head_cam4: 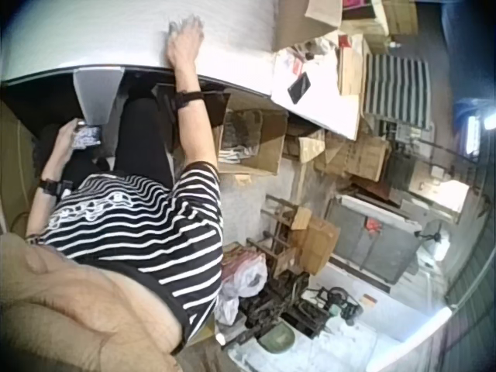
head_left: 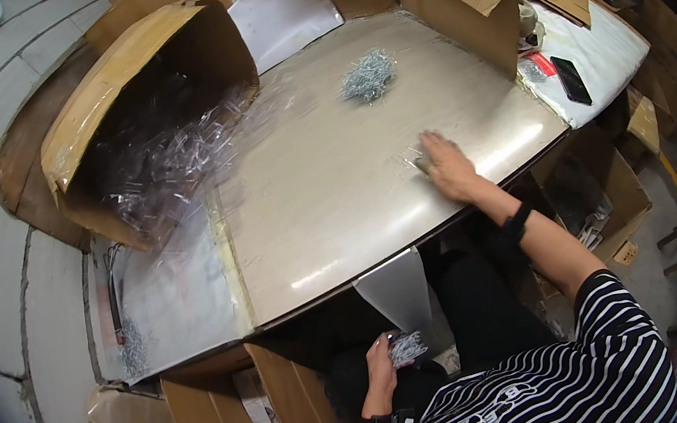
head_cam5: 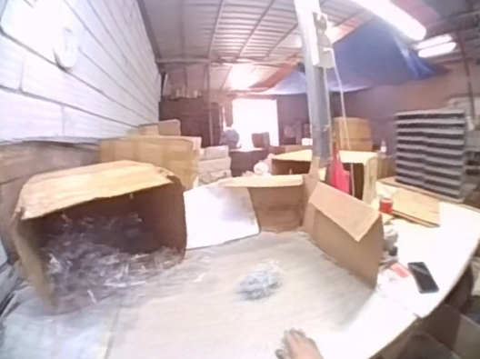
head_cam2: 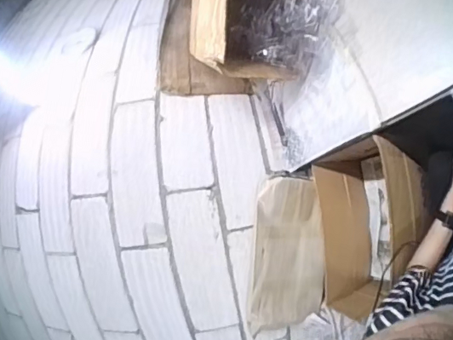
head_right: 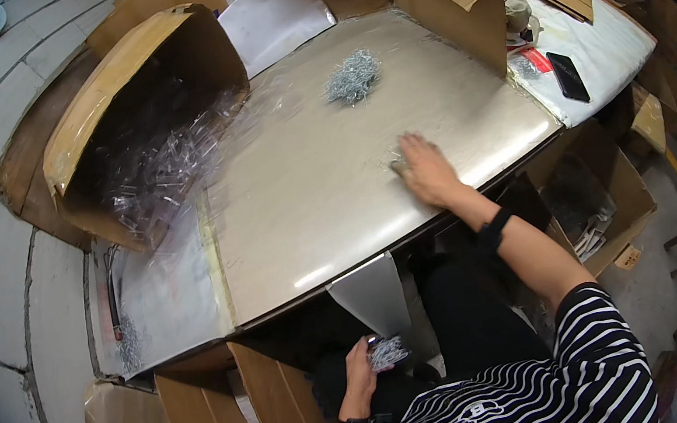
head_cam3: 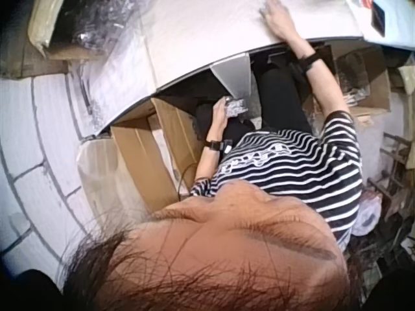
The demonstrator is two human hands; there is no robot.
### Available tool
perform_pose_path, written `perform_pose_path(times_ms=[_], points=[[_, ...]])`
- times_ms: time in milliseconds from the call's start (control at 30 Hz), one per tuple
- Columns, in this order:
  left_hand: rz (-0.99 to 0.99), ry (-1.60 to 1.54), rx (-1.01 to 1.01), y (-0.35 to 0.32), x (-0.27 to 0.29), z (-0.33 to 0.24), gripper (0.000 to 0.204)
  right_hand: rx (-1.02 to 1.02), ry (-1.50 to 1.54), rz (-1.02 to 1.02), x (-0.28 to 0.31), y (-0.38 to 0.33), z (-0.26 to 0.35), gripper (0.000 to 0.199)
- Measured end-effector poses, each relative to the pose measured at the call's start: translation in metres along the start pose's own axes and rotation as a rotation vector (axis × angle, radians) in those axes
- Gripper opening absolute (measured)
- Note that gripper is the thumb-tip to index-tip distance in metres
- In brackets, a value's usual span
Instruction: Bagging small metal components into individual plastic bags.
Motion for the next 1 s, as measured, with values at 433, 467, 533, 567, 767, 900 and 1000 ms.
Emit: perform_pose_path(times_ms=[433,467,533,567,767,900,1000], points=[[0.029,0.010,0.047,0.021,-0.035,0.016,0.037,0.232,0.376,0.189,-0.022,-0.034,0.081,0.041],[0.057,-0.001,0.010,0.021,-0.036,0.014,0.038,0.235,0.382,0.191,-0.025,-0.040,0.090,0.041],[0.056,-0.008,0.031,0.020,-0.033,0.017,0.036,0.534,0.043,0.196,-0.033,-0.065,0.115,0.042],[0.072,-0.048,0.004,0.023,-0.031,0.021,0.035,0.633,-0.001,0.159,-0.034,-0.078,0.123,0.041],[-0.019,-0.077,0.098,0.017,-0.034,0.014,0.035,0.670,0.147,0.162,-0.015,-0.159,0.123,0.037],[0.128,-0.061,0.002,0.021,-0.026,0.020,0.038,0.598,0.457,0.282,0.002,-0.186,0.099,0.034],[0.128,-0.077,-0.017,0.021,-0.030,0.018,0.043,0.389,0.521,0.189,0.003,-0.181,0.075,0.027]])
Point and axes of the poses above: each hand's wrist, its own y-axis towards the middle knuckle, its own x-axis out of the back of the hand, z = x × y, the point moved 2 cm from there along y, towards the middle knuckle, and after that the axes turned 1 degree about -y, right-handed, at the moved point
